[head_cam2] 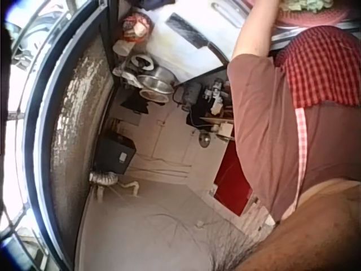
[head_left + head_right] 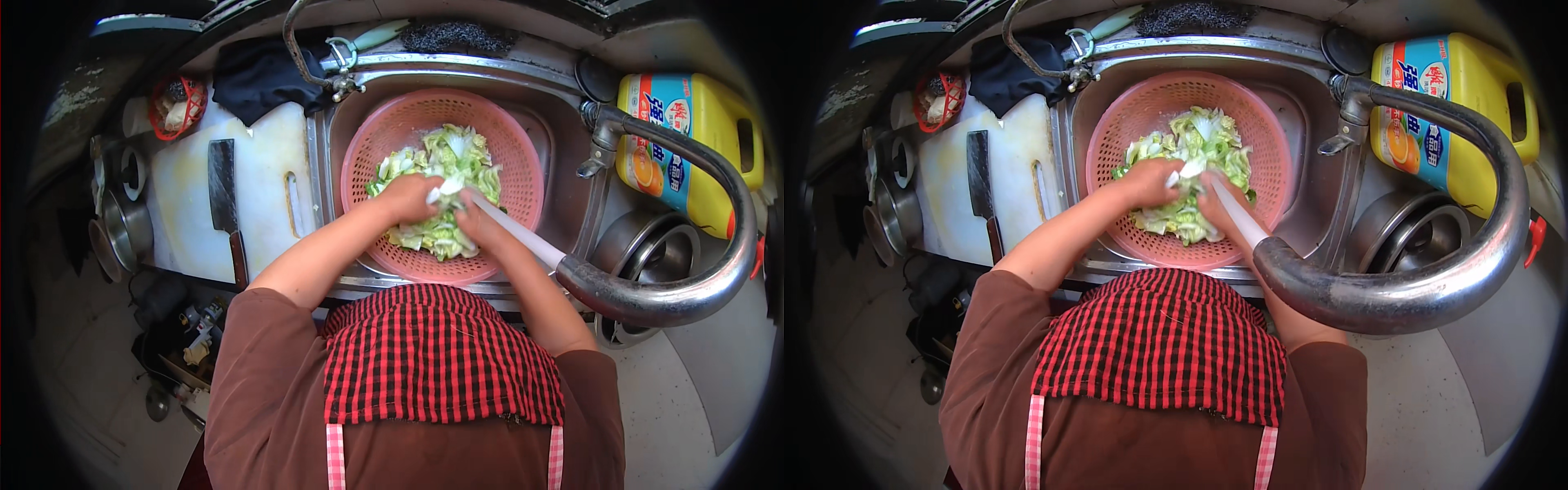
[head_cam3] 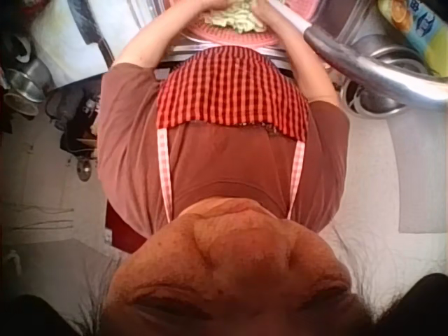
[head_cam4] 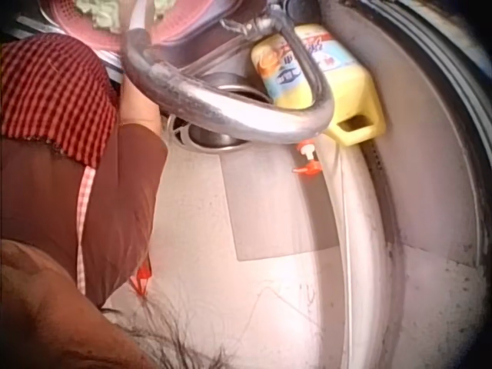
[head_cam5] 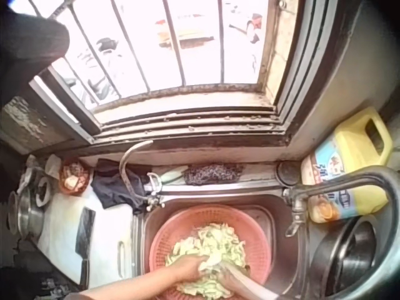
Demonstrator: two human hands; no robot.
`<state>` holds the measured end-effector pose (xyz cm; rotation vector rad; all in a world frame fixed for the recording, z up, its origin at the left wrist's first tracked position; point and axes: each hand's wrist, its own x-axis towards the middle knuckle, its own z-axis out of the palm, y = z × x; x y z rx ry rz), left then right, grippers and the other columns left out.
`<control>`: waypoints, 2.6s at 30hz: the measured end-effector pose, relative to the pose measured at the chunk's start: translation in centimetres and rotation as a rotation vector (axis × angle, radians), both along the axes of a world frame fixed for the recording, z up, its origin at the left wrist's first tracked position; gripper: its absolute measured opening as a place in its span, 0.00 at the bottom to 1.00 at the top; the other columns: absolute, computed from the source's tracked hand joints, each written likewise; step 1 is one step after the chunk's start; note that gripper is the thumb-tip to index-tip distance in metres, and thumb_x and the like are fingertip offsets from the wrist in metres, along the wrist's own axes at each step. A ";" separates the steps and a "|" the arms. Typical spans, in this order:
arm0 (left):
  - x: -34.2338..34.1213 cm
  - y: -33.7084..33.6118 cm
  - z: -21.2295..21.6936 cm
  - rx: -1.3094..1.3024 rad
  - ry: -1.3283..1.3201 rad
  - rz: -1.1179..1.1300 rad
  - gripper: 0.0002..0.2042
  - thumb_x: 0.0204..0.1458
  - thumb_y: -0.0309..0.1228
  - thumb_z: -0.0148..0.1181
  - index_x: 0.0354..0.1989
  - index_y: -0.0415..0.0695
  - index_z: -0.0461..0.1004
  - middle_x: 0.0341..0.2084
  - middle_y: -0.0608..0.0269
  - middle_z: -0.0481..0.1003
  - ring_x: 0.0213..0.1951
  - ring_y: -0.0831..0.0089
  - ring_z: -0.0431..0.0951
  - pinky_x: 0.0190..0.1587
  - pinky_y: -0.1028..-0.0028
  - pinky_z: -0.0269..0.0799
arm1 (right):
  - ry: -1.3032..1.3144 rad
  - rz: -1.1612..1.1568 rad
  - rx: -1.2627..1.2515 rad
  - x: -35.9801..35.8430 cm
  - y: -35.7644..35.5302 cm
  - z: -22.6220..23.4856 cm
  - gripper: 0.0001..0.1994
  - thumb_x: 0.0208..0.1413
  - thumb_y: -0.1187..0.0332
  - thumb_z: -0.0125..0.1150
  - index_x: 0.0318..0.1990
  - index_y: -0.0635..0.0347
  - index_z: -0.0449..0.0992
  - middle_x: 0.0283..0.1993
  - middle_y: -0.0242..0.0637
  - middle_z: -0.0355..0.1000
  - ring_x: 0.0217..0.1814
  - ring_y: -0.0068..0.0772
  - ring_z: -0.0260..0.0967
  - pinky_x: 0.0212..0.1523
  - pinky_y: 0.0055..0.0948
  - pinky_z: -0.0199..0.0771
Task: The person chops cabbage on a cutting board using a cleaver, transfers the chopped pieces into a colander in the sink, and washes the cabbage under running water.
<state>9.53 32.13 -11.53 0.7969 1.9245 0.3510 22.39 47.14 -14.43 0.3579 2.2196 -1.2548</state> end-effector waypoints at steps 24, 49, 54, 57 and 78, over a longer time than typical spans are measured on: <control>0.9 -3.0 -0.2 0.167 0.236 0.021 0.19 0.39 0.29 0.59 0.43 0.53 0.68 0.32 0.54 0.74 0.31 0.55 0.75 0.34 0.63 0.70 | 0.069 -0.196 0.254 -8.0 1.2 -4.8 0.14 0.50 0.62 0.54 0.41 0.61 0.70 0.38 0.46 0.70 0.40 0.45 0.67 0.40 0.39 0.67; 1.9 -0.5 -0.4 0.226 0.418 -0.063 0.08 0.43 0.36 0.55 0.28 0.46 0.70 0.23 0.58 0.74 0.26 0.55 0.73 0.30 0.63 0.69 | 0.260 -0.239 -0.047 -1.6 -1.5 1.1 0.08 0.50 0.64 0.49 0.36 0.55 0.66 0.28 0.40 0.70 0.28 0.46 0.68 0.31 0.39 0.66; 1.7 0.5 -0.9 0.145 0.280 0.191 0.05 0.46 0.34 0.53 0.26 0.46 0.69 0.21 0.62 0.73 0.25 0.61 0.72 0.30 0.65 0.69 | 0.039 -0.262 -0.086 -3.7 -0.7 2.5 0.08 0.51 0.64 0.50 0.38 0.55 0.67 0.32 0.43 0.70 0.34 0.44 0.68 0.35 0.37 0.66; 0.3 1.0 -1.9 0.103 0.081 0.547 0.04 0.49 0.30 0.49 0.27 0.45 0.70 0.21 0.62 0.71 0.23 0.64 0.70 0.31 0.66 0.70 | -0.136 -0.279 -0.078 -4.8 -0.2 3.7 0.09 0.52 0.64 0.50 0.39 0.55 0.67 0.34 0.45 0.70 0.38 0.43 0.69 0.38 0.36 0.68; 0.3 2.1 -1.3 -0.140 -0.738 0.772 0.26 0.52 0.44 0.49 0.55 0.38 0.62 0.46 0.51 0.71 0.43 0.63 0.74 0.47 0.70 0.70 | -0.499 -0.923 -0.918 -2.0 1.4 0.1 0.30 0.52 0.48 0.53 0.49 0.72 0.67 0.45 0.50 0.69 0.45 0.37 0.69 0.35 0.23 0.72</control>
